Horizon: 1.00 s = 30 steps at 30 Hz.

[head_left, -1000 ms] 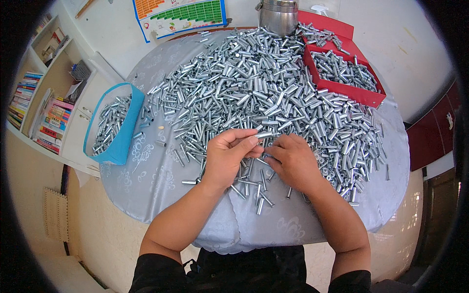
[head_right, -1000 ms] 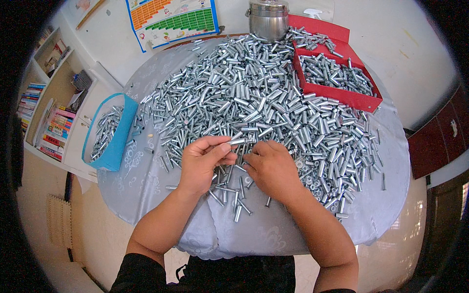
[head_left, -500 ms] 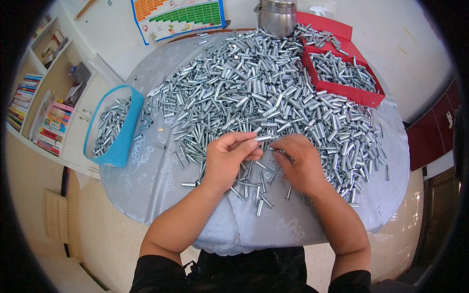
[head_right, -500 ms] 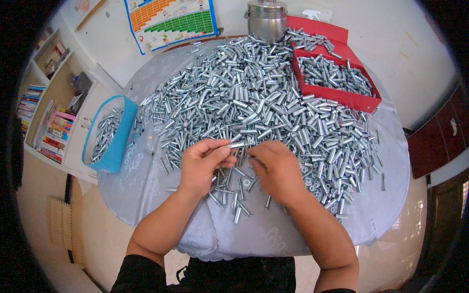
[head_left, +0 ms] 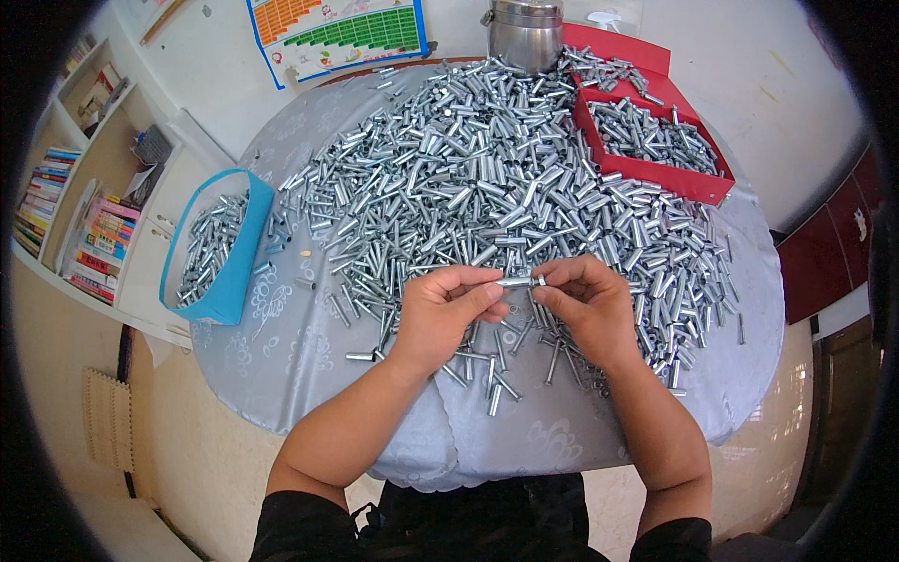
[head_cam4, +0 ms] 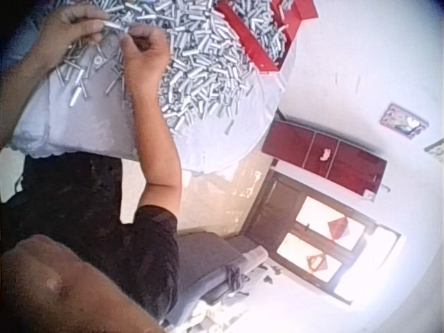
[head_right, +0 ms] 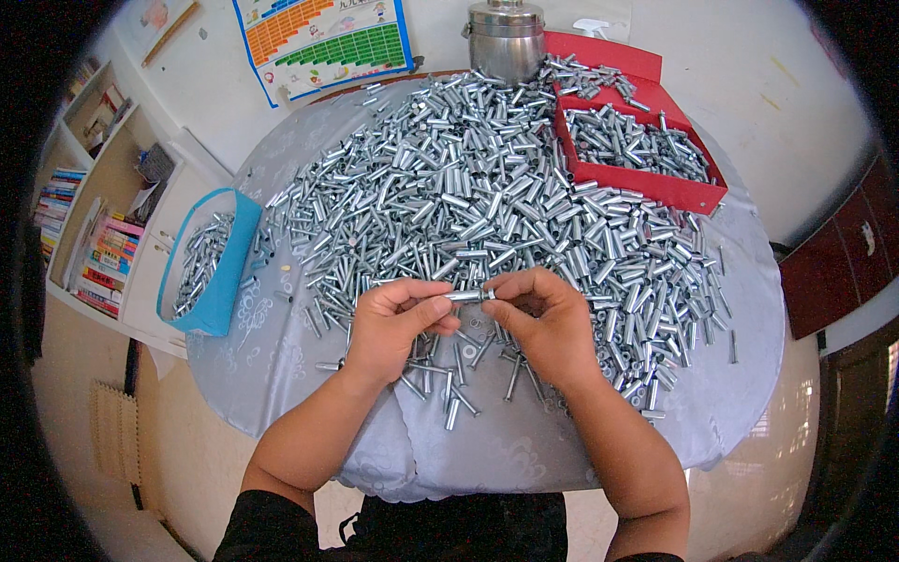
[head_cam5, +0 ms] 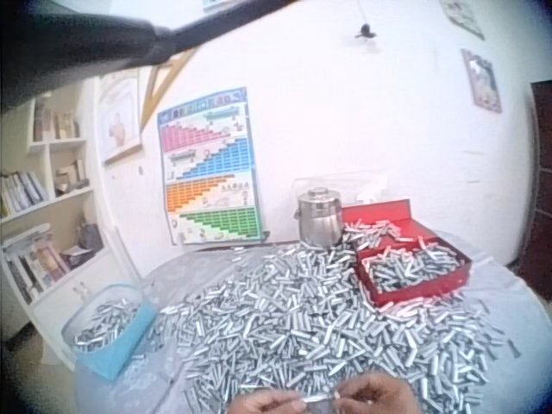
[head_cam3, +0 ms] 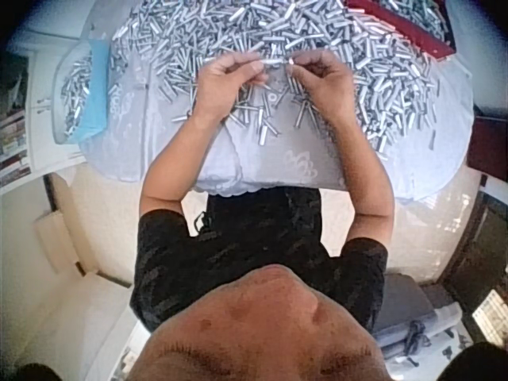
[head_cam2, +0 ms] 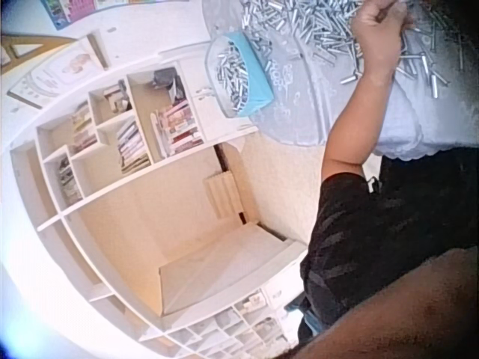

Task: The person repeatedly picks up small metal bolts and washers from a large pile on a table. They insert the washers onto the bolts by hand and place the assembled units into a red tray. The task involves continuous manual assembly of fasteners.

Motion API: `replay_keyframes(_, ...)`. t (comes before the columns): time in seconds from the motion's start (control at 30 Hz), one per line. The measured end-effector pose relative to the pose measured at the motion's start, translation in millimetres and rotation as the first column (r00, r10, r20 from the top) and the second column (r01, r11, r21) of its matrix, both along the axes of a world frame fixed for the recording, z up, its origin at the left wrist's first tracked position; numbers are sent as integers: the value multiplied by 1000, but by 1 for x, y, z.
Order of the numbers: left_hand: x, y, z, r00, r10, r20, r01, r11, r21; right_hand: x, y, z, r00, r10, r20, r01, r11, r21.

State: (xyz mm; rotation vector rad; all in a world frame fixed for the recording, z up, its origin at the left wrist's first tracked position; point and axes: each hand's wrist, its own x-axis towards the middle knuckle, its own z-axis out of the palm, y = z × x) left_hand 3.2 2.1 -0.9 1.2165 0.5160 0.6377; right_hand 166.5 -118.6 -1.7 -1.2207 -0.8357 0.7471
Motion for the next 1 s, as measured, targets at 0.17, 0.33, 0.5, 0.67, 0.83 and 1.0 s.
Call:
replay_keyframes(0.17, -1, 0, 1, 1000, -10, 0, 10, 1000, -21, -4, -1, 13, 1000, -13, 15, 14, 995, -96)
replay_keyframes(0.33, -2, 0, 1, 1000, -28, 13, 28, 999, -24, -2, -4, 11, 999, -8, 48, 14, 993, -120)
replay_keyframes(0.5, -4, 0, 3, 998, -56, 27, 55, 998, 3, 0, -5, 14, 994, 57, 92, -38, 980, -197)
replay_keyframes(0.67, -5, -2, 4, 994, -108, 0, 108, 994, 26, 6, -10, 15, 991, 108, 77, -73, 928, -366)
replay_keyframes(0.83, -2, -1, 5, 997, -69, 41, 69, 997, -14, -4, -2, 18, 978, -112, 177, 121, 992, -45)
replay_keyframes(1.0, -4, 0, 2, 999, -48, 24, 47, 999, 6, 9, -10, 16, 893, 128, 431, -39, 977, -209)
